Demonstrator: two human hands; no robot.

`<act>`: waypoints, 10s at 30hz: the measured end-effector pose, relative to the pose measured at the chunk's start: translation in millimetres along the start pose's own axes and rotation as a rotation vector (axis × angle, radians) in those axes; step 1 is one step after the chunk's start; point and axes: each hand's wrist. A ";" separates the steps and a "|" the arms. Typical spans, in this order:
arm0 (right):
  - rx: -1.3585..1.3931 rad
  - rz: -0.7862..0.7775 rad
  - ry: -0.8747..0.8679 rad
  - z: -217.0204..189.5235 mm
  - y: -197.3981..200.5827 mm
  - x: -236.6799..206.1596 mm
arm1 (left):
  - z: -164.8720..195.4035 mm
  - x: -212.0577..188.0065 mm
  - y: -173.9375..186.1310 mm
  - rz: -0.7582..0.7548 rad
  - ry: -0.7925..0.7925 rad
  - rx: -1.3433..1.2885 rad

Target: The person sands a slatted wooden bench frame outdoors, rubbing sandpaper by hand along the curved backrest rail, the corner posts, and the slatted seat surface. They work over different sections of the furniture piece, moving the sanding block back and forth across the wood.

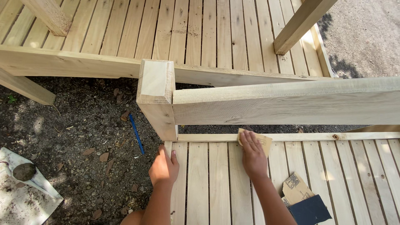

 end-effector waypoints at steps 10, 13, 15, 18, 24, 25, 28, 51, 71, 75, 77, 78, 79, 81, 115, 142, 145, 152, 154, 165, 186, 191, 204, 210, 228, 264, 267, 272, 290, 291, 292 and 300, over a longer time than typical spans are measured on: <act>0.204 0.008 -0.059 -154.7 -82.5 22.8 | 4.5 10.9 -8.7 0.009 -0.010 -0.010; 0.277 -0.136 0.123 -150.9 -81.7 22.6 | 4.5 7.6 -6.8 0.011 -0.005 -0.012; 0.116 -0.133 0.154 -87.4 -50.3 8.6 | 4.0 5.2 -5.4 -0.025 0.004 0.007; 0.040 -0.004 -0.112 15.1 0.6 -7.0 | 2.9 5.0 -4.1 0.007 -0.006 0.004; -0.117 -0.030 -0.368 -13.1 -14.0 7.4 | 2.7 7.6 -4.7 -0.001 0.004 -0.002; -0.095 0.048 -0.218 -48.8 -31.3 11.1 | 2.6 7.2 -4.9 -0.015 0.011 0.003; 0.143 -0.065 -0.048 -145.7 -70.1 22.9 | 2.9 3.9 -5.8 -0.017 0.010 0.036; 0.008 -0.102 0.167 -85.9 -46.8 7.7 | 8.0 2.2 2.2 0.009 0.011 0.065; 0.212 -0.283 -0.076 -136.7 -48.3 98.2 | 8.2 20.1 6.7 0.033 -0.015 -0.031; 0.225 -0.200 0.027 -151.5 -47.8 94.8 | 9.3 21.0 9.3 0.018 0.010 -0.023; 0.262 -0.263 0.037 -160.3 -53.2 96.7 | 10.0 20.3 9.8 0.017 0.003 -0.027; 0.281 -0.287 0.041 -164.5 -54.8 96.4 | 10.0 19.6 9.8 0.020 -0.001 -0.022; 0.297 -0.278 0.027 -167.2 -56.1 97.4 | 10.5 19.8 10.0 0.026 -0.006 -0.019; 0.326 -0.261 0.002 -171.5 -54.9 94.0 | 11.0 20.0 10.0 0.025 -0.010 -0.023; -0.008 -0.031 -0.121 42.9 18.4 10.0 | 17.6 6.5 10.2 -0.012 0.037 0.055; 0.300 -0.065 -0.197 26.4 131.6 -45.7 | 139.4 -199.2 -33.0 -0.149 -0.428 -0.247; 0.821 -0.109 -0.320 16.6 157.7 -65.1 | 181.4 -216.8 -43.2 -0.023 -0.462 -0.560; 1.567 0.023 -0.809 93.9 206.2 -105.3 | 252.0 -247.3 -53.5 -0.829 -0.302 -0.856; 1.314 0.007 -0.821 130.4 206.7 -110.7 | 276.4 -258.5 -63.6 -0.558 -0.506 -0.754; -0.195 -0.135 -0.850 315.1 189.1 -151.3 | 406.7 -230.3 -173.7 0.269 -0.995 0.158; -0.248 -0.127 -0.886 333.3 155.4 -157.4 | 415.1 -190.5 -255.8 0.090 -1.262 0.313; -0.244 -0.135 -0.896 341.2 151.9 -155.7 | 480.0 -209.6 -287.1 0.034 -1.198 0.531; -0.244 -0.147 -0.888 345.8 151.0 -160.7 | 380.7 -168.0 -276.0 0.176 -1.303 0.362; -0.272 -0.182 -0.887 343.0 150.4 -157.7 | 466.9 -208.1 -289.5 0.147 -1.341 0.345; -0.252 -0.172 -0.882 342.4 150.4 -149.4 | 457.0 -215.5 -283.5 0.092 -1.207 0.422; -0.257 -0.191 -0.904 338.2 153.6 -147.6 | 505.2 -216.3 -305.2 0.032 -1.159 0.391; -0.234 -0.184 -0.915 337.1 154.8 -148.2 | 526.8 -217.2 -303.8 -0.155 -1.026 0.369; -0.253 -0.171 -0.906 335.8 153.7 -148.1 | 497.2 -205.7 -287.6 -0.209 -1.021 0.344; -0.262 -0.160 -0.896 335.3 148.9 -152.4 | 353.5 -177.2 -269.2 0.108 -1.019 0.610; -0.267 -0.168 -0.894 335.3 148.1 -152.6 | 351.2 -175.9 -271.0 0.107 -0.984 0.630; -0.273 -0.171 -0.891 335.1 147.3 -152.4 | 356.0 -177.4 -274.5 0.125 -1.015 0.613; -0.317 -0.260 -0.901 337.6 151.4 -145.8 | 512.5 -253.5 -297.1 -0.066 -1.137 0.623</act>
Point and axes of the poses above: each hand's wrist, its own x-axis towards the middle knuckle, its own y-axis out of the back of the hand, z = x × y, and after that the axes turned 5 degrees about y, right-handed
